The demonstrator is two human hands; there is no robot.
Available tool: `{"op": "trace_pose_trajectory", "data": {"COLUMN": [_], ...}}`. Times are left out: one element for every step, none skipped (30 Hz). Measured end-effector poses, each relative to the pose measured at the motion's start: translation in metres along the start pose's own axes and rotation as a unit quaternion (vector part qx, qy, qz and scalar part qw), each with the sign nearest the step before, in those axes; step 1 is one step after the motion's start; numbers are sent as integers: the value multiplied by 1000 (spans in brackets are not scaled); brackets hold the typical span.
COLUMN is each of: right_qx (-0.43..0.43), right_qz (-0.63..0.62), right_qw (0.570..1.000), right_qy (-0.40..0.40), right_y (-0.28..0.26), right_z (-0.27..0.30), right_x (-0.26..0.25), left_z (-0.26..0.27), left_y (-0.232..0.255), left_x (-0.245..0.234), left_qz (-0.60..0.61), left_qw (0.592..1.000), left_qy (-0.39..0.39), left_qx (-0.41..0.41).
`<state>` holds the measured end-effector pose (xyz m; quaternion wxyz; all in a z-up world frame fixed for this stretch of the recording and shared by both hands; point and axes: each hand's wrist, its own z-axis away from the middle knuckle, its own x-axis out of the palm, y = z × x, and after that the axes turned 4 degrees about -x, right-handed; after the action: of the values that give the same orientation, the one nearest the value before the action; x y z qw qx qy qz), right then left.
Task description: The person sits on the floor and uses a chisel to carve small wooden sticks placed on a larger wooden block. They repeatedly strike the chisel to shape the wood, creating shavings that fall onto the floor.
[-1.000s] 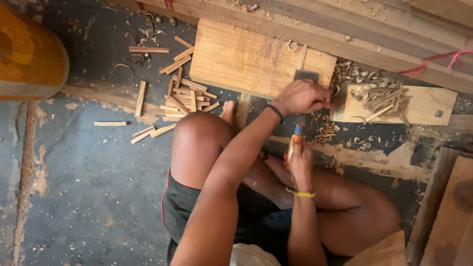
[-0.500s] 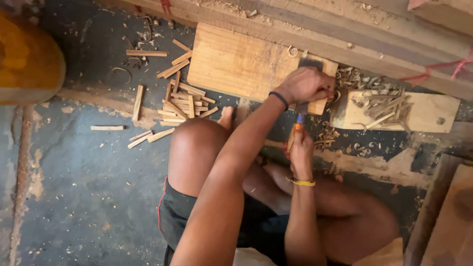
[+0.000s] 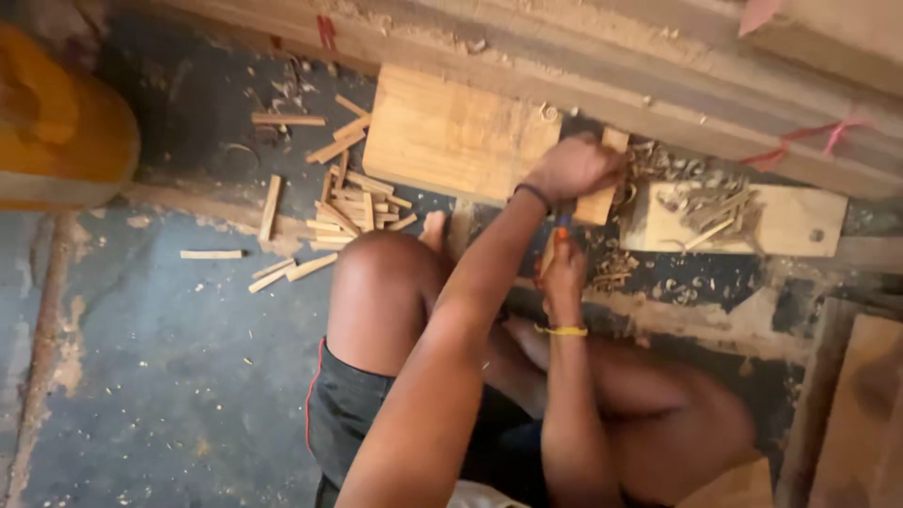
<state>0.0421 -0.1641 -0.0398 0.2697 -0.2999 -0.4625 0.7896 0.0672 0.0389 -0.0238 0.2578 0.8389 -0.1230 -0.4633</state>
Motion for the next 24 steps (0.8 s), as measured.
{"op": "trace_pose_trajectory", "data": {"right_qx": [28,37,47,52,44,40,37,38,39,36,30,31,31,32,33,36,33,36,39,33,26,21,13,10], "right_qz": [1,-24,-49,-74,-124,-170,-216,-229,-242,-254,-248,-243,-237,-203,-169,-133,-122,-114,-105,-105,-105,-105,-107,-104], "right_qw": [1000,999,998,996,991,984,973,971,968,965,966,968,970,978,985,990,992,993,994,994,994,994,994,994], "right_qy": [12,11,9,5,-19,-44,-68,-64,-59,-59,-59,-52,-44,-22,-1,18,18,18,18,7,-4,-16,-17,-18], "right_y": [2,6,8,8,7,8,10,13,17,17,16,21,25,29,33,36,36,40,42,39,37,33,29,27], "right_z": [-3,-1,-2,-6,-8,-5,-2,2,7,6,2,7,11,15,20,24,24,28,34,34,37,39,37,40], "right_x": [2,1,-2,-3,-3,-8,-10,-13,-16,-17,-19,-27,-35,-40,-42,-44,-45,-44,-45,-44,-44,-43,-41,-43], "left_z": [5,14,26,40,48,51,52,54,58,59,60,66,72,74,73,75,75,77,78,74,72,71,70,70], "left_y": [6,16,26,32,33,35,36,37,40,40,38,36,32,29,30,32,35,37,38,35,36,37,37,37], "left_x": [-4,-6,-10,-18,-28,-36,-43,-48,-51,-55,-59,-61,-64,-65,-63,-62,-61,-60,-60,-63,-64,-64,-64,-62], "left_qz": [-14,-23,-33,-44,-54,-57,-60,-62,-55,-52,-48,-60,-71,-82,-93,-105,-117,-121,-125,-135,-134,-133,-133,-137], "left_qw": [1000,999,999,996,992,993,993,992,992,988,982,980,977,974,975,975,975,975,975,974,975,975,975,974], "left_qy": [-8,-23,11,46,82,89,95,105,113,124,136,127,117,109,101,94,87,79,71,68,71,72,74,77], "left_qx": [1,3,28,54,81,60,39,16,-29,-75,-120,-141,-162,-180,-173,-170,-167,-168,-170,-166,-165,-165,-165,-166]}}
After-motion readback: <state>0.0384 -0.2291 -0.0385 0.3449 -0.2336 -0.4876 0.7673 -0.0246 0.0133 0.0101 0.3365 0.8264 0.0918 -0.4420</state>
